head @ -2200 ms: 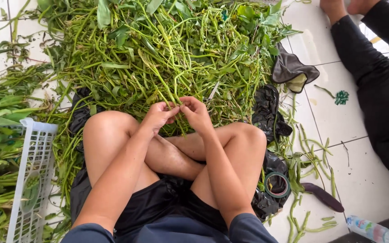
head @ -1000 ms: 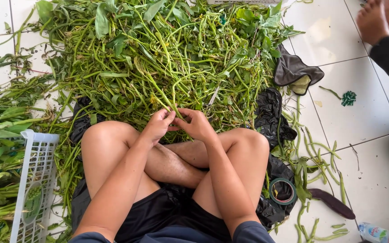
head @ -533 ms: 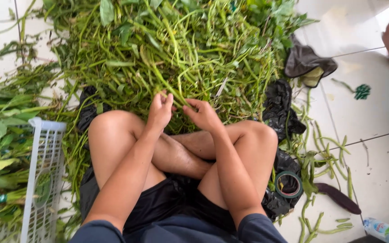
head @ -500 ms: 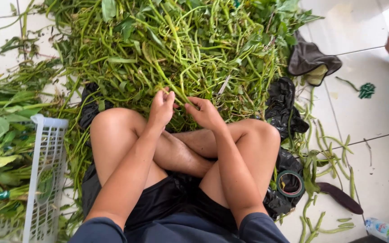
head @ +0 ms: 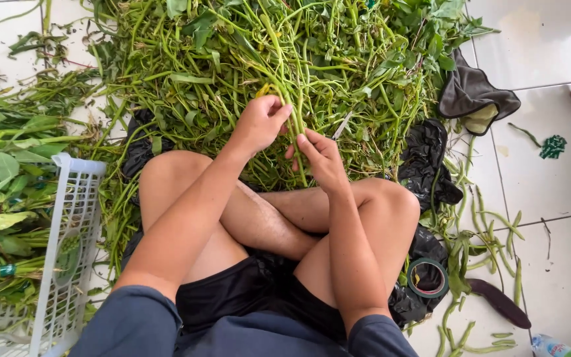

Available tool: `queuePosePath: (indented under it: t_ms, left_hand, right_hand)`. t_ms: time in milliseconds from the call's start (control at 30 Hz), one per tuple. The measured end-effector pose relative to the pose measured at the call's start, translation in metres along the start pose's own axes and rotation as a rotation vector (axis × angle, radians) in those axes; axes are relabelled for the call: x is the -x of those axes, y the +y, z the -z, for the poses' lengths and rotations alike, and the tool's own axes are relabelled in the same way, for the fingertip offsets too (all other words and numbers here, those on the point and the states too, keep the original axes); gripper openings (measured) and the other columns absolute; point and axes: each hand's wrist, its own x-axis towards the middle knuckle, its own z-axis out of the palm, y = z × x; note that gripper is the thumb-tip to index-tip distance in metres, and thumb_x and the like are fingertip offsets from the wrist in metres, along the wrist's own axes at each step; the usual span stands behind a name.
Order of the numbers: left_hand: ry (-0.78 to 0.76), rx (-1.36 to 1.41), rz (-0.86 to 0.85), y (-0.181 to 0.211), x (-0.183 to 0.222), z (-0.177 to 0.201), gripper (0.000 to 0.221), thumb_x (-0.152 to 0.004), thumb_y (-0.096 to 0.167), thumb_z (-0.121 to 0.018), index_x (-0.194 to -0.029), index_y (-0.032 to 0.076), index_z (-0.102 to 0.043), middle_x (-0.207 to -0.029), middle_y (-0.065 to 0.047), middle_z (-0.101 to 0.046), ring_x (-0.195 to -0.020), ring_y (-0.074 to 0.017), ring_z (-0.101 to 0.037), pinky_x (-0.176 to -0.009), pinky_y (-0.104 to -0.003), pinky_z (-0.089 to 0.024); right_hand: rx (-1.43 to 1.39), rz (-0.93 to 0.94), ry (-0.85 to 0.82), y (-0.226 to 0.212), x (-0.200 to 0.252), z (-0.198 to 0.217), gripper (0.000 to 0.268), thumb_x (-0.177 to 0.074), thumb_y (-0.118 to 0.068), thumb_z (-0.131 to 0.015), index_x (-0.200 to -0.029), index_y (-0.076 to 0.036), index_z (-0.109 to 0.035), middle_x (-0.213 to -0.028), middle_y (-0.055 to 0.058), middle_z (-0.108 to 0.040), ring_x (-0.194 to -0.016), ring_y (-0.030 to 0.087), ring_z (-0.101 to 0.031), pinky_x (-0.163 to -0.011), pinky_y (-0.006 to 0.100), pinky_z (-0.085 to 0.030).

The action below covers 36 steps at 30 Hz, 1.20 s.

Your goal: Sorting through a pile of water spinach, aligning the stems, and bundling them together using green tape.

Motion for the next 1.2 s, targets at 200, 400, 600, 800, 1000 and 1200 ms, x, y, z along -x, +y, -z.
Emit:
queuePosePath:
  t_ms: [200,400,600,800,1000,1200]
  left_hand:
    - [-0.132,0.32,0.112,-0.026,0.0,-0.036,0.031,-0.104,0.038,-0.066,-0.11,0.008,-0.072,-0.094,-0.01,-0.072,-0.077,-0.0194,-0.072,-0.07,-0.03,-0.056]
    - [-0.197,0.425,0.17,-0.014,0.006,-0.033,0.031,-0.102,0.033,-0.059,-0.111,0.003,-0.062,-0.091,-0.007,-0.07,-0.083,-0.0142,-0.068,-0.078,-0.027,-0.056]
    - [-0.146,0.358,0.049,-0.013,-0.004,-0.017,0.024,-0.107,0.028,-0.052,-0.102,0.006,-0.06,-0.076,-0.006,-0.067,-0.071,-0.0171,-0.067,-0.069,-0.03,-0.057]
    - [-0.076,0.22,-0.292,0.033,0.022,0.024,0.017,-0.109,0.019,-0.046,-0.117,0.007,-0.054,-0.075,0.0,-0.053,-0.059,-0.0099,-0.05,-0.052,-0.023,-0.044]
    - [0.121,0.063,-0.663,0.027,0.019,0.036,0.013,-0.111,0.009,-0.045,-0.118,0.007,-0.056,-0.073,0.002,-0.051,-0.055,-0.0095,-0.035,-0.051,-0.026,-0.029]
    - [0.247,0.643,-0.064,0.004,-0.004,0.036,0.02,-0.106,0.027,-0.054,-0.115,0.01,-0.052,-0.081,-0.001,-0.051,-0.05,-0.0044,-0.037,-0.04,-0.02,-0.03]
  right_hand:
    - [0.253,-0.03,0.085,0.018,0.013,0.024,0.032,-0.108,-0.013,-0.054,-0.129,0.006,-0.067,-0.08,0.016,-0.073,-0.067,0.019,-0.072,-0.062,0.032,-0.059]
    - [0.529,-0.068,0.03,0.027,0.009,0.018,0.024,-0.105,-0.019,-0.061,-0.116,-0.003,-0.076,-0.07,0.013,-0.067,-0.067,0.013,-0.052,-0.061,0.036,-0.051]
    - [0.564,-0.1,0.03,-0.01,0.01,0.0,0.043,-0.11,-0.034,-0.054,-0.077,-0.009,-0.07,-0.059,0.005,-0.062,-0.062,0.012,-0.05,-0.057,0.03,-0.041]
    - [0.891,-0.247,0.347,0.008,0.008,0.024,0.036,-0.097,-0.034,-0.063,-0.105,0.0,-0.075,-0.083,0.008,-0.076,-0.064,0.02,-0.065,-0.061,0.033,-0.053]
    - [1.023,-0.465,0.493,0.055,0.001,0.044,0.03,-0.087,-0.026,-0.078,-0.104,-0.005,-0.066,-0.098,0.008,-0.07,-0.084,0.024,-0.068,-0.077,0.039,-0.056]
    - [1.064,-0.354,0.585,0.053,-0.005,0.039,0.057,-0.081,-0.015,-0.082,-0.124,-0.002,-0.046,-0.097,0.017,-0.067,-0.09,0.035,-0.068,-0.081,0.046,-0.055]
